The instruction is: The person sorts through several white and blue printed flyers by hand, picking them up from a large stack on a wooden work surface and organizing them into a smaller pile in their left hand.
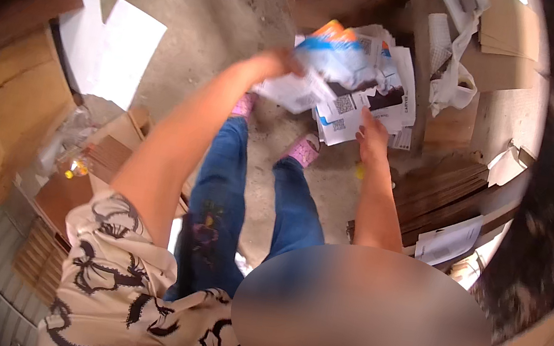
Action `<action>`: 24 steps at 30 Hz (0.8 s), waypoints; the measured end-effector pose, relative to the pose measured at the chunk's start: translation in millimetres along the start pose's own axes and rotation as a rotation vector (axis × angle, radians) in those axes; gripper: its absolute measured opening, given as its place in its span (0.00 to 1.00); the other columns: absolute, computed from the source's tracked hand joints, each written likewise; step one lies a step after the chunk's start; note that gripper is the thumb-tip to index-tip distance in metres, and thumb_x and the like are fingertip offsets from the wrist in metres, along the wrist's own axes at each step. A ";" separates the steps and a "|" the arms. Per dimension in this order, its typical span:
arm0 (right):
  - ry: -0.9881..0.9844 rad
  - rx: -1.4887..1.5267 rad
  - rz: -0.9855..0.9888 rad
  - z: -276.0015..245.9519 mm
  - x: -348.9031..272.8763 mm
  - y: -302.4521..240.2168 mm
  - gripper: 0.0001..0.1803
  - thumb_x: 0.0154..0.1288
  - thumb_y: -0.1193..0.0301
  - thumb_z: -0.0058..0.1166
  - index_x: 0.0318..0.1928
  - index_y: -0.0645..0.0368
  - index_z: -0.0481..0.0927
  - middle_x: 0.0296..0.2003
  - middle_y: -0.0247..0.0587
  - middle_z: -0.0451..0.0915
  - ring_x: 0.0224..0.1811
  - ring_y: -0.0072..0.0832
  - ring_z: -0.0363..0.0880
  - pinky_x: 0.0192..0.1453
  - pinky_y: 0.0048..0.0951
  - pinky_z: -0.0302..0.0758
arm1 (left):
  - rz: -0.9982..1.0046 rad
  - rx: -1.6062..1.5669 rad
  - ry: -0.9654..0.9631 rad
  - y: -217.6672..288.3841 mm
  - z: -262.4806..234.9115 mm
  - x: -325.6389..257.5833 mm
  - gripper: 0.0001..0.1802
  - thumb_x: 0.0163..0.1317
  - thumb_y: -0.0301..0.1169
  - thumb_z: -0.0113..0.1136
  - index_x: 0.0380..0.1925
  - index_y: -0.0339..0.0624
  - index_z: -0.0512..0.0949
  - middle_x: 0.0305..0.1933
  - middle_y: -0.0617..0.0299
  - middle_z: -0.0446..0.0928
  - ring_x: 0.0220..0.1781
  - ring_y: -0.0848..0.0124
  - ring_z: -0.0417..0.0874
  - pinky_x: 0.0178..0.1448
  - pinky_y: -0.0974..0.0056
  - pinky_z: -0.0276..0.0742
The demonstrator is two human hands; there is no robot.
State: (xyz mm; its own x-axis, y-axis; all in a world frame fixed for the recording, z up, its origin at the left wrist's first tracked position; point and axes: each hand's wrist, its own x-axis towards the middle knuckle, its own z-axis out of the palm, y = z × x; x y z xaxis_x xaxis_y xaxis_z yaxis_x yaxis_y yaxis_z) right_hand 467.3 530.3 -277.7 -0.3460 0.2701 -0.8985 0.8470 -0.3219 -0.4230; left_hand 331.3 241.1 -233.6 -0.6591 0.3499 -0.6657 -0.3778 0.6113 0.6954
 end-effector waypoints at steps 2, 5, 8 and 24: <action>0.108 0.071 0.026 -7.6 19.5 3.7 0.33 0.49 0.55 0.70 0.49 0.61 0.72 0.43 0.35 0.71 0.40 0.27 0.67 0.41 0.30 0.67 | 0.069 0.031 -0.089 8.2 5.0 63.1 0.22 0.45 0.41 0.66 0.35 0.33 0.81 0.35 0.48 0.81 0.36 0.62 0.82 0.41 0.60 0.76; 0.098 0.250 -0.042 11.3 31.6 10.8 0.26 0.53 0.59 0.68 0.47 0.59 0.73 0.38 0.32 0.72 0.38 0.23 0.67 0.43 0.28 0.66 | 0.052 0.226 -0.117 -6.7 16.3 126.7 0.26 0.43 0.39 0.67 0.41 0.33 0.79 0.38 0.47 0.81 0.39 0.60 0.82 0.45 0.59 0.76; 0.068 0.358 -0.146 47.2 19.0 -1.5 0.18 0.57 0.64 0.65 0.43 0.56 0.74 0.32 0.27 0.71 0.32 0.20 0.66 0.40 0.27 0.65 | 0.051 0.291 -0.148 -6.1 24.5 143.8 0.32 0.43 0.39 0.67 0.49 0.34 0.74 0.43 0.46 0.80 0.43 0.56 0.81 0.49 0.58 0.76; -0.095 0.608 0.043 71.3 28.2 -11.2 0.19 0.52 0.74 0.67 0.45 0.59 0.77 0.39 0.36 0.80 0.38 0.29 0.79 0.42 0.29 0.73 | 0.152 0.375 0.119 -14.7 60.2 106.8 0.52 0.42 0.47 0.70 0.68 0.54 0.55 0.65 0.47 0.64 0.65 0.48 0.66 0.64 0.45 0.62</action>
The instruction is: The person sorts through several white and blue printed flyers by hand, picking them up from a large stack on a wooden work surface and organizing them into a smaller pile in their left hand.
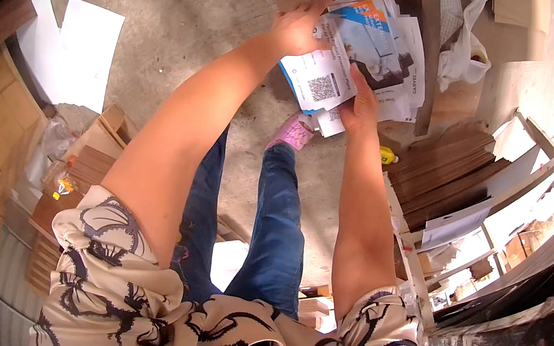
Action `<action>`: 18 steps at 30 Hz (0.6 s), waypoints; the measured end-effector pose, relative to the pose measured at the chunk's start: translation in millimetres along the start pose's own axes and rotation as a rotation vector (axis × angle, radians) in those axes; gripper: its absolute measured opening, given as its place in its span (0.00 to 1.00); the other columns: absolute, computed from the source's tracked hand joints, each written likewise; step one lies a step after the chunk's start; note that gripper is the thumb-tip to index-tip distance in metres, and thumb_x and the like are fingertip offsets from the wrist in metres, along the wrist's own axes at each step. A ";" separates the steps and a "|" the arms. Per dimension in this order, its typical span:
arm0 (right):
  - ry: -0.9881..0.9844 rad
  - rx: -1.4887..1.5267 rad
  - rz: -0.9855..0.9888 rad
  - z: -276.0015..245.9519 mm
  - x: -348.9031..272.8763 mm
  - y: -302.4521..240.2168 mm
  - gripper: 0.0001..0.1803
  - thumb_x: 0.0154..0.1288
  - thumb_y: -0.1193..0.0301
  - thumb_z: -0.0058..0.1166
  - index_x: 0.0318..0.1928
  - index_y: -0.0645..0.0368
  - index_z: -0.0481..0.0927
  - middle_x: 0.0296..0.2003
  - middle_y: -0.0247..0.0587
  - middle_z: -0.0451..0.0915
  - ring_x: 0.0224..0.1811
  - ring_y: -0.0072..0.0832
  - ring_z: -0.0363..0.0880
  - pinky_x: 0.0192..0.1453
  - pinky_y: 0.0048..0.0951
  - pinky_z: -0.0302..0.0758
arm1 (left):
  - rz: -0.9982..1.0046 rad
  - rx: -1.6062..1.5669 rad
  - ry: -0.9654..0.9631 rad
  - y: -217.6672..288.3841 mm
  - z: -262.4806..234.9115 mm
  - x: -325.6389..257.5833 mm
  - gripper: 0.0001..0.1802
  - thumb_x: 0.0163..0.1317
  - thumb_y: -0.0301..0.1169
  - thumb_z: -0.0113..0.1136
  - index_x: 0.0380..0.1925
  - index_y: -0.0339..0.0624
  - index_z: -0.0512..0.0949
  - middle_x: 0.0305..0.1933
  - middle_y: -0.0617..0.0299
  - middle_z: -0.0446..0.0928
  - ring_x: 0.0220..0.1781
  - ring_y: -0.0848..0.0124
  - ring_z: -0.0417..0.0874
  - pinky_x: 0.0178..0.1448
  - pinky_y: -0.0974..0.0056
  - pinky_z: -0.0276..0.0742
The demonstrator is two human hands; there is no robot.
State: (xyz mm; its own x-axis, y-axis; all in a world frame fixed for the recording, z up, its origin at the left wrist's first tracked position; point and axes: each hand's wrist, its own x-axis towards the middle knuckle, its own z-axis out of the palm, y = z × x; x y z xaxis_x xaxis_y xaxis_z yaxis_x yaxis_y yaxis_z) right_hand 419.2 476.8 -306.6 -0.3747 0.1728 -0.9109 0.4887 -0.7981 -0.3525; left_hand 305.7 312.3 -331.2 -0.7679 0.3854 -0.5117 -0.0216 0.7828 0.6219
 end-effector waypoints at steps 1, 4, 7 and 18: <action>-0.001 -0.015 0.001 2.9 -0.1 -0.6 0.19 0.52 0.75 0.66 0.46 0.60 0.77 0.40 0.36 0.80 0.39 0.29 0.79 0.44 0.31 0.74 | -0.003 -0.018 -0.004 -2.0 0.7 0.8 0.53 0.41 0.47 0.70 0.68 0.56 0.54 0.66 0.50 0.63 0.66 0.50 0.64 0.64 0.42 0.61; -0.036 -0.133 -0.159 13.4 -9.8 2.7 0.19 0.53 0.76 0.65 0.46 0.63 0.78 0.40 0.38 0.80 0.40 0.29 0.80 0.43 0.31 0.76 | 0.022 -0.085 -0.008 -12.6 -0.3 -0.6 0.55 0.40 0.48 0.71 0.69 0.57 0.52 0.67 0.52 0.63 0.67 0.52 0.64 0.65 0.43 0.61; -0.080 -0.310 -0.178 26.9 -44.4 -4.9 0.18 0.51 0.74 0.67 0.44 0.64 0.80 0.39 0.38 0.81 0.41 0.27 0.79 0.44 0.30 0.78 | 0.026 -0.272 -0.018 -18.3 -28.7 -22.7 0.58 0.39 0.47 0.73 0.69 0.50 0.50 0.65 0.49 0.63 0.65 0.53 0.66 0.65 0.49 0.63; -0.544 -0.599 0.506 20.6 -200.6 69.5 0.28 0.51 0.72 0.67 0.53 0.68 0.75 0.44 0.45 0.81 0.44 0.30 0.81 0.49 0.30 0.77 | -0.890 -1.588 -0.163 -12.4 -91.3 -334.9 0.25 0.56 0.26 0.62 0.54 0.34 0.69 0.49 0.53 0.77 0.49 0.62 0.80 0.54 0.58 0.77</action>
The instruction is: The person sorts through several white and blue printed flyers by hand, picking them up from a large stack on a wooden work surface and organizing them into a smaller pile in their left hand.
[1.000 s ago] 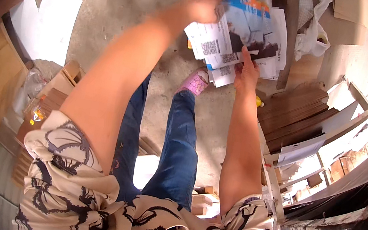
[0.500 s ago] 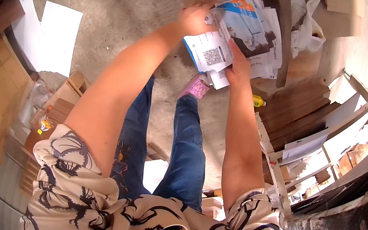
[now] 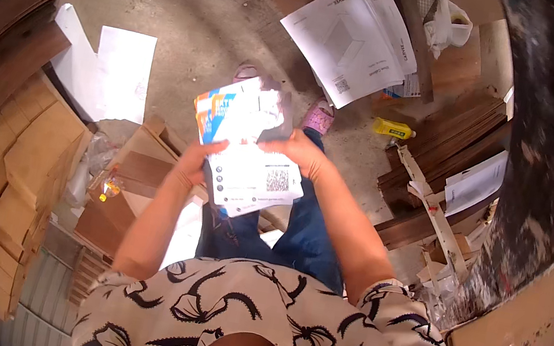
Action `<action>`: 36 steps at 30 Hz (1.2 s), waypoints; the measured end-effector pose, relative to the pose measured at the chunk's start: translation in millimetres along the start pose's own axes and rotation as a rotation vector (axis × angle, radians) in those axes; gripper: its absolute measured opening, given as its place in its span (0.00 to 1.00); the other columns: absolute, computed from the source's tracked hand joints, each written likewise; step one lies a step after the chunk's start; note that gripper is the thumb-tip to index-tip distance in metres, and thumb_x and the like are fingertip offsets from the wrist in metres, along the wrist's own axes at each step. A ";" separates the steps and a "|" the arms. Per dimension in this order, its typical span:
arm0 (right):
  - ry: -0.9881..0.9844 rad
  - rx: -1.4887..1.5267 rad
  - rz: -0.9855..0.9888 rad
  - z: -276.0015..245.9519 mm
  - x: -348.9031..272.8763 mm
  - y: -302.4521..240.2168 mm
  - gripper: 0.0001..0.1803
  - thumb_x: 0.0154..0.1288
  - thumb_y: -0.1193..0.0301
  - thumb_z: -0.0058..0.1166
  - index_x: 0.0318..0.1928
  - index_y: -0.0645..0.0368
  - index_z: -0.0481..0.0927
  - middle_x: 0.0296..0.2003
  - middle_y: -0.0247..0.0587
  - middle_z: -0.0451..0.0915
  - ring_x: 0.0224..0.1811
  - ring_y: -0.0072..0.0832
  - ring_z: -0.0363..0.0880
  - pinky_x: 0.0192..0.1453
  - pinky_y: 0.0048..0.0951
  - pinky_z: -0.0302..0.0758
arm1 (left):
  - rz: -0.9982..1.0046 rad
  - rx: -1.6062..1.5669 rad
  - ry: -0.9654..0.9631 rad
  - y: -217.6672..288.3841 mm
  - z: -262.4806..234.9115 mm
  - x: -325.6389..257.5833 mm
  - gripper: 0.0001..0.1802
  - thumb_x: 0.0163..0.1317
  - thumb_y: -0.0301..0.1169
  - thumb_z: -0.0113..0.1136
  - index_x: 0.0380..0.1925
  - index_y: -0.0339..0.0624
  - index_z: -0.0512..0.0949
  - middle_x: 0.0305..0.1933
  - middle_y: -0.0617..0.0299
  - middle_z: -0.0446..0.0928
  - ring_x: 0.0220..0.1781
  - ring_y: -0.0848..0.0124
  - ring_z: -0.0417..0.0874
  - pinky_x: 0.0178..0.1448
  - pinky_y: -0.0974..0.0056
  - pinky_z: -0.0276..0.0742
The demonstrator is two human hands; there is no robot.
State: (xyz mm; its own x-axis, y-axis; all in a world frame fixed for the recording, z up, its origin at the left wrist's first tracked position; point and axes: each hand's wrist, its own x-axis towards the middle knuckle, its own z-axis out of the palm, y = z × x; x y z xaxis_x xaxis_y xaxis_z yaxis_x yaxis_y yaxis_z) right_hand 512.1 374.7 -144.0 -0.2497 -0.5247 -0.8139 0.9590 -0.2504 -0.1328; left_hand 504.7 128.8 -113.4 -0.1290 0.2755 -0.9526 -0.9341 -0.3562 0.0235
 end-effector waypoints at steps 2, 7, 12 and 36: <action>-0.039 -0.017 -0.032 12.4 -18.1 21.5 0.29 0.52 0.70 0.66 0.54 0.68 0.74 0.47 0.45 0.80 0.47 0.29 0.80 0.50 0.30 0.76 | 0.082 -0.040 0.011 -31.2 -5.4 -21.4 0.24 0.56 0.24 0.61 0.55 0.35 0.69 0.49 0.53 0.77 0.49 0.61 0.80 0.54 0.57 0.77; -0.013 -0.071 0.049 -29.4 -47.7 18.6 0.26 0.62 0.56 0.60 0.55 0.59 0.75 0.45 0.36 0.79 0.45 0.23 0.76 0.44 0.24 0.76 | 0.103 -0.162 -0.061 -77.6 2.4 -41.8 0.25 0.57 0.23 0.59 0.56 0.36 0.68 0.50 0.53 0.77 0.49 0.60 0.80 0.55 0.57 0.77; 1.226 -1.212 -0.470 -195.6 13.8 -43.9 0.30 0.54 0.60 0.63 0.54 0.62 0.71 0.49 0.48 0.76 0.52 0.44 0.73 0.55 0.41 0.72 | 0.064 -0.267 -0.062 -102.3 4.9 -40.2 0.28 0.56 0.20 0.58 0.58 0.34 0.64 0.52 0.49 0.75 0.51 0.56 0.79 0.55 0.53 0.77; 1.349 -1.553 -0.643 -168.1 26.5 -43.4 0.15 0.50 0.74 0.54 0.42 0.55 0.71 0.39 0.44 0.71 0.48 0.43 0.71 0.47 0.40 0.75 | 0.053 -0.012 -0.039 -59.9 14.6 -46.2 0.29 0.51 0.20 0.64 0.55 0.36 0.68 0.50 0.53 0.77 0.50 0.61 0.80 0.55 0.57 0.77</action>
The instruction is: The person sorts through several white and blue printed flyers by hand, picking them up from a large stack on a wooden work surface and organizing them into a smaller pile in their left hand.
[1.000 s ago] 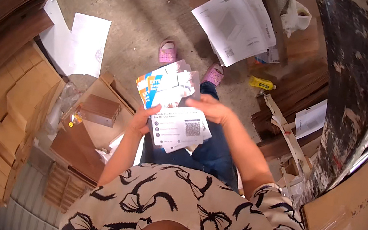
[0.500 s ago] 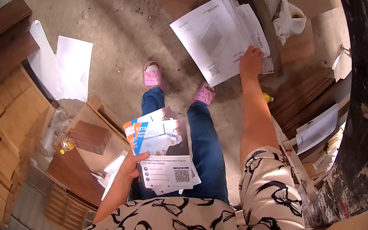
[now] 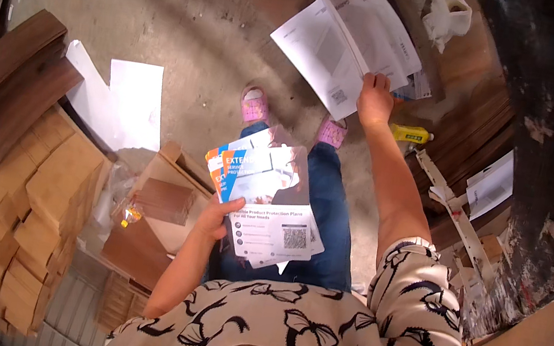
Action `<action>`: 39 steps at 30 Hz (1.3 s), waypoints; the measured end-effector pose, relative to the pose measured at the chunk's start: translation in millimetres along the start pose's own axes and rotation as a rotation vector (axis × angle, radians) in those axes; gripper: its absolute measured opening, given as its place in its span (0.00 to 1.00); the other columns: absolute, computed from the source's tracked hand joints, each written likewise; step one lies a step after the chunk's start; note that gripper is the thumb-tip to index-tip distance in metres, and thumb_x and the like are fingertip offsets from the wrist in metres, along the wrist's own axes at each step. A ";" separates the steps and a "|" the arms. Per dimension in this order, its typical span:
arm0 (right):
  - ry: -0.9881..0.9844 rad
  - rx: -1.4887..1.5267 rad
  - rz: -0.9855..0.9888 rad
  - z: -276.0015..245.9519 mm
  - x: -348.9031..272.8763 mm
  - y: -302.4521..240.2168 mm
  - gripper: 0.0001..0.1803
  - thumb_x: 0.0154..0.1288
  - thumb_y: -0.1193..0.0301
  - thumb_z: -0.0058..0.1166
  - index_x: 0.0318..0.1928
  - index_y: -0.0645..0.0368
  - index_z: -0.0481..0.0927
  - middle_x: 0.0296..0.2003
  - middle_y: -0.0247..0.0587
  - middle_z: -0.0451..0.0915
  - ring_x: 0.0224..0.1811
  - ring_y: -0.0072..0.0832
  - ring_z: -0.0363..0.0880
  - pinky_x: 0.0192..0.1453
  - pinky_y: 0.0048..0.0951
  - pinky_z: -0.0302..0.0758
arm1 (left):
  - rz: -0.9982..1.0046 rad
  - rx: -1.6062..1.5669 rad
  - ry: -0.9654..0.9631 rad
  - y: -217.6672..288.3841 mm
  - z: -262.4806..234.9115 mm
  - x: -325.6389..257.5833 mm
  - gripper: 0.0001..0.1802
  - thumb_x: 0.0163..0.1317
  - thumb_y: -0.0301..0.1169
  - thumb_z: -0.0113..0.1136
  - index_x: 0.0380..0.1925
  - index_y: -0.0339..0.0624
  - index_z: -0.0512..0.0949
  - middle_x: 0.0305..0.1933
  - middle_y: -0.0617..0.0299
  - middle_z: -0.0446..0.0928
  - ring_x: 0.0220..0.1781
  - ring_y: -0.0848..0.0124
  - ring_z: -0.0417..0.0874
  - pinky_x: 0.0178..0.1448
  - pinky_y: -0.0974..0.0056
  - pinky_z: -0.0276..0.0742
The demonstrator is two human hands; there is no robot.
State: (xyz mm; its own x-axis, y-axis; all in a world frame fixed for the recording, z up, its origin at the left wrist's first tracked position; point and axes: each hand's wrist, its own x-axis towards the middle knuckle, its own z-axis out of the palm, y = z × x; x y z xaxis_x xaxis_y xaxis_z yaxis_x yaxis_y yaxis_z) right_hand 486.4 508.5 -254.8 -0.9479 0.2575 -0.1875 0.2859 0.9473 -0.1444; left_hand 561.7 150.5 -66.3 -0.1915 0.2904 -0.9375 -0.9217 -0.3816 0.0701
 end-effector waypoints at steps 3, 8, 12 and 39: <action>0.076 -0.055 0.088 -19.2 8.9 3.5 0.19 0.53 0.71 0.56 0.48 0.57 0.72 0.44 0.48 0.72 0.52 0.46 0.70 0.53 0.42 0.72 | 0.046 0.028 -0.025 0.2 3.4 -8.5 0.30 0.51 0.21 0.64 0.56 0.36 0.67 0.51 0.53 0.76 0.50 0.61 0.80 0.55 0.57 0.77; -0.250 0.698 0.340 -42.3 -43.1 9.8 0.25 0.62 0.59 0.53 0.54 0.61 0.70 0.50 0.48 0.74 0.54 0.39 0.70 0.57 0.38 0.70 | 0.066 0.060 -0.123 5.4 18.4 -13.2 0.31 0.52 0.22 0.62 0.57 0.34 0.66 0.52 0.52 0.75 0.51 0.59 0.79 0.57 0.56 0.75; -1.126 1.750 0.606 -156.5 -111.7 -44.4 0.34 0.69 0.42 0.35 0.56 0.59 0.71 0.44 0.37 0.78 0.42 0.25 0.78 0.50 0.27 0.76 | 0.167 -0.048 -0.225 10.9 45.3 -42.6 0.30 0.54 0.20 0.60 0.59 0.36 0.64 0.54 0.52 0.74 0.54 0.58 0.78 0.57 0.54 0.75; 0.566 2.185 0.366 -517.1 -206.3 -78.4 0.27 0.54 0.79 0.63 0.54 0.63 0.69 0.49 0.42 0.76 0.50 0.31 0.77 0.54 0.33 0.76 | 0.650 0.341 -0.722 52.8 342.7 -265.6 0.28 0.52 0.13 0.57 0.56 0.38 0.68 0.51 0.57 0.75 0.53 0.63 0.77 0.61 0.60 0.71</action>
State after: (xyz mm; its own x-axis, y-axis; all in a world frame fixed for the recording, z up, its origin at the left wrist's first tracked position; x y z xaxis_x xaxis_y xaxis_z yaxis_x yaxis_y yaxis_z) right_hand 586.9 479.6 297.6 -0.6557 0.6933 -0.2989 -0.3050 -0.6054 -0.7352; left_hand 448.3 353.9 303.2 -0.7409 0.6180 -0.2628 -0.5923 -0.4169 0.6895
